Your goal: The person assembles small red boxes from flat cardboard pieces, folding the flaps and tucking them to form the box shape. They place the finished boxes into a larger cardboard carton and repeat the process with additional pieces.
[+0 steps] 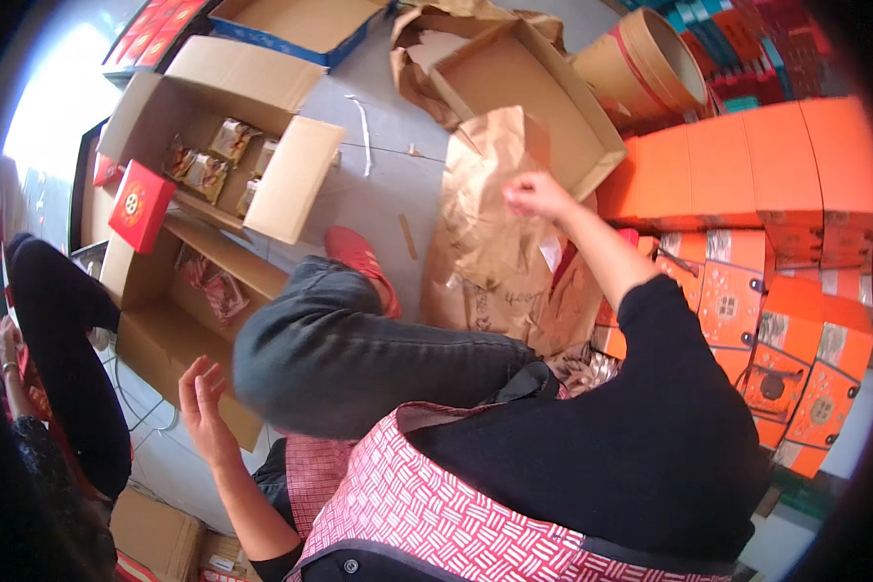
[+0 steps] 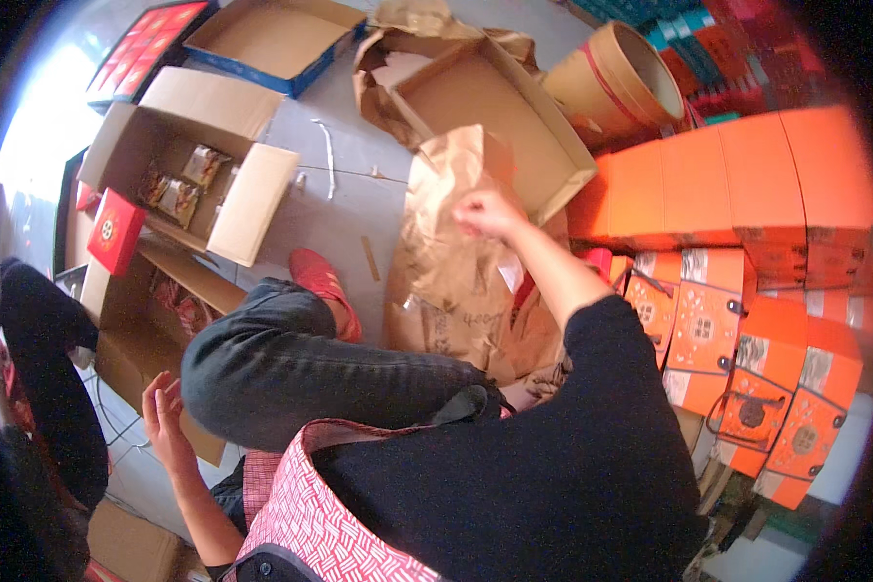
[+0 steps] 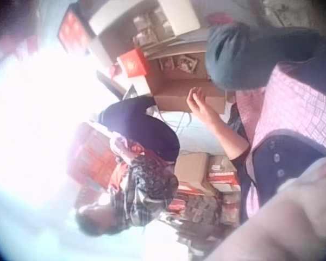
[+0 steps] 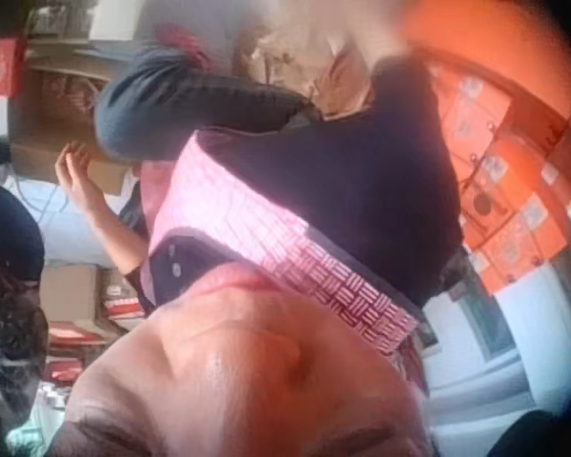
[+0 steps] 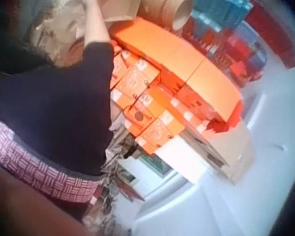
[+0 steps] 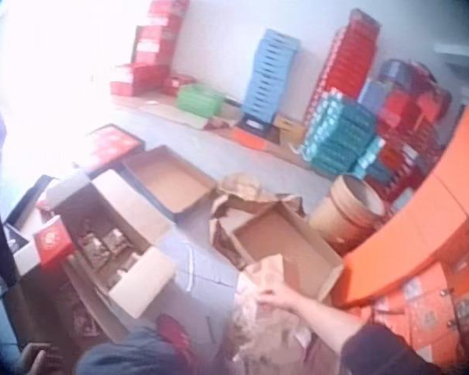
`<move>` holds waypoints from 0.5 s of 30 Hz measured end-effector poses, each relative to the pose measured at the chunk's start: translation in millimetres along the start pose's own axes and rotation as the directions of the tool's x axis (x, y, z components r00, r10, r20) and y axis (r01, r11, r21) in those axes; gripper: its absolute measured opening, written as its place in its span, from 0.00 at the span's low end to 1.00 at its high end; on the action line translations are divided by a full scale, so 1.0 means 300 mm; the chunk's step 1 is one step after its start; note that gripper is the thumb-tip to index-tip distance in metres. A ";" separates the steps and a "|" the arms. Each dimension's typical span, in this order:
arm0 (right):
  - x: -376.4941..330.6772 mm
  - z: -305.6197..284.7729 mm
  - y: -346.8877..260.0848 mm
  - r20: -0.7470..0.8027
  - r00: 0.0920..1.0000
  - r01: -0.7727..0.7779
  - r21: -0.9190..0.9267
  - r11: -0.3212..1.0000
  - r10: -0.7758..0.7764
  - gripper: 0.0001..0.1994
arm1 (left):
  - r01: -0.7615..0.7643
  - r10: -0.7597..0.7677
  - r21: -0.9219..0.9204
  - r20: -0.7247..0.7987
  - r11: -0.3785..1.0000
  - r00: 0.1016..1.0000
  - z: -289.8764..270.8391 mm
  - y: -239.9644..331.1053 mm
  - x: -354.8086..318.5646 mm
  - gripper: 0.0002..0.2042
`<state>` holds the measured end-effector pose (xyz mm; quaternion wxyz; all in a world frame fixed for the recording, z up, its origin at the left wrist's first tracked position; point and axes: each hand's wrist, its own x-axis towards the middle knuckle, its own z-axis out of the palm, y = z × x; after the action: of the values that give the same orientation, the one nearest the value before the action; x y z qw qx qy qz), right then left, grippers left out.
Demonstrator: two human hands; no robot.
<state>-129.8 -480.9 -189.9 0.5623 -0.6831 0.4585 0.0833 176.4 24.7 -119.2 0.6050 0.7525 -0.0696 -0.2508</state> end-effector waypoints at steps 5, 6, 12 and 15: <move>-0.154 0.150 0.403 -0.864 0.432 -0.228 -0.382 0.895 -0.258 0.19 | -0.123 0.106 -0.270 -0.076 0.955 0.991 0.251 0.090 -0.172 0.24; -0.116 0.178 0.413 -0.941 0.328 -0.349 -0.206 0.914 -0.087 0.21 | -0.156 0.142 -0.238 -0.075 0.959 0.987 0.271 0.100 -0.197 0.24; -0.104 0.580 0.173 -0.221 0.963 0.173 0.072 0.982 -0.154 0.21 | -0.148 0.155 0.086 -0.093 0.985 0.983 0.329 0.067 -0.336 0.24; -0.028 0.747 0.196 0.263 0.914 0.392 -0.380 0.838 -0.309 0.32 | -0.154 0.164 0.104 -0.100 0.983 0.981 0.354 0.018 -0.354 0.27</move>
<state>-87.0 -284.2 -304.6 0.4468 -0.8502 0.2399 0.1414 36.8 -26.3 -98.0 0.5893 0.7851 -0.1087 -0.1568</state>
